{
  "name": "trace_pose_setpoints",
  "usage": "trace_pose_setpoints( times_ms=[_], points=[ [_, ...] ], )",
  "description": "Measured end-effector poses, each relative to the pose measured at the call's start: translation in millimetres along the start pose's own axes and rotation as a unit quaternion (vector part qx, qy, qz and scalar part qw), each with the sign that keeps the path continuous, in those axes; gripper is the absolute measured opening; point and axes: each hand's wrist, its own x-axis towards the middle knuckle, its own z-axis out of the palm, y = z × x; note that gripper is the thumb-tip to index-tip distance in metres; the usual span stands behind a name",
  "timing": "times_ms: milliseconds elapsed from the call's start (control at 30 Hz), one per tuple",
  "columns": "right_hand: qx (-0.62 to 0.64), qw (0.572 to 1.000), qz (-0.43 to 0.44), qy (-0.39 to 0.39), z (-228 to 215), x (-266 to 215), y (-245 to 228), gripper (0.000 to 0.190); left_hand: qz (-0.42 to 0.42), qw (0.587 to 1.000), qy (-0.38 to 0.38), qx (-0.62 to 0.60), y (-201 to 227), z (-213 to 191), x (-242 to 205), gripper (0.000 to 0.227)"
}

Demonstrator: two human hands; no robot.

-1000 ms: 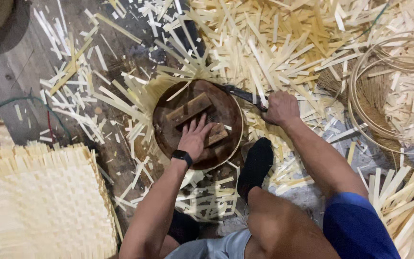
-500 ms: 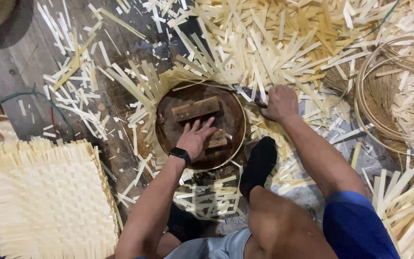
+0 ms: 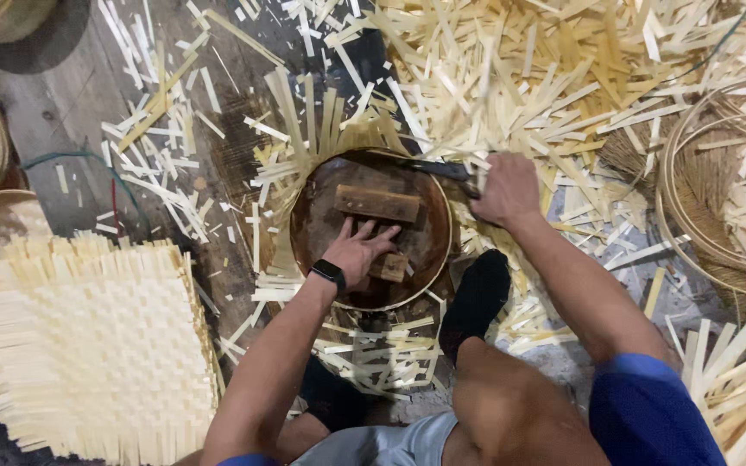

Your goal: The person weaves a bamboo basket by placing a circular frame onto a woven bamboo mat and cutting the excess bamboo strips around the frame.

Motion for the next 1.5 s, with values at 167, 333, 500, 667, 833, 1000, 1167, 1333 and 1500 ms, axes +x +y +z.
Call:
trace_pose_setpoints(
  times_ms=[167,333,500,667,833,1000,1167,1333,1500],
  points=[
    [-0.032,0.989,0.027,-0.144,4.0,15.9,-6.5,0.022,0.063,0.993,0.061,0.077,-7.1,20.4,10.9,0.068],
    [-0.034,0.997,-0.049,-0.050,-28.9,-10.4,28.8,0.043,-0.150,0.987,0.046,-0.021,18.8,-12.5,-18.8,0.101],
    [-0.055,0.993,-0.029,-0.098,-40.8,9.8,-14.8,0.065,-0.461,0.755,0.276,-0.376,67.7,-21.1,58.4,0.142],
    [-0.054,0.987,0.005,-0.152,-15.4,28.2,-25.3,0.021,-0.454,0.757,0.376,-0.282,69.7,-0.9,71.5,0.150],
    [-0.021,0.988,-0.005,-0.154,-30.8,-10.5,10.1,0.053,-0.296,0.837,0.392,-0.241,57.8,19.9,50.9,0.150],
    [-0.051,0.996,-0.055,0.038,-23.9,-2.8,-22.4,0.053,-0.249,0.822,0.422,-0.290,56.1,25.9,51.8,0.147],
    [-0.012,0.976,0.024,-0.217,-38.7,15.3,-30.3,0.068,-0.244,0.851,0.383,-0.264,54.3,14.1,43.6,0.148],
    [-0.007,0.999,-0.044,-0.031,-32.4,-14.1,8.8,0.041,-0.197,0.900,0.258,-0.290,49.5,12.5,22.5,0.147],
    [-0.108,0.988,-0.090,0.062,-18.1,18.4,-25.3,0.056,-0.186,0.904,0.263,-0.280,51.4,10.5,19.4,0.148]
  ],
)
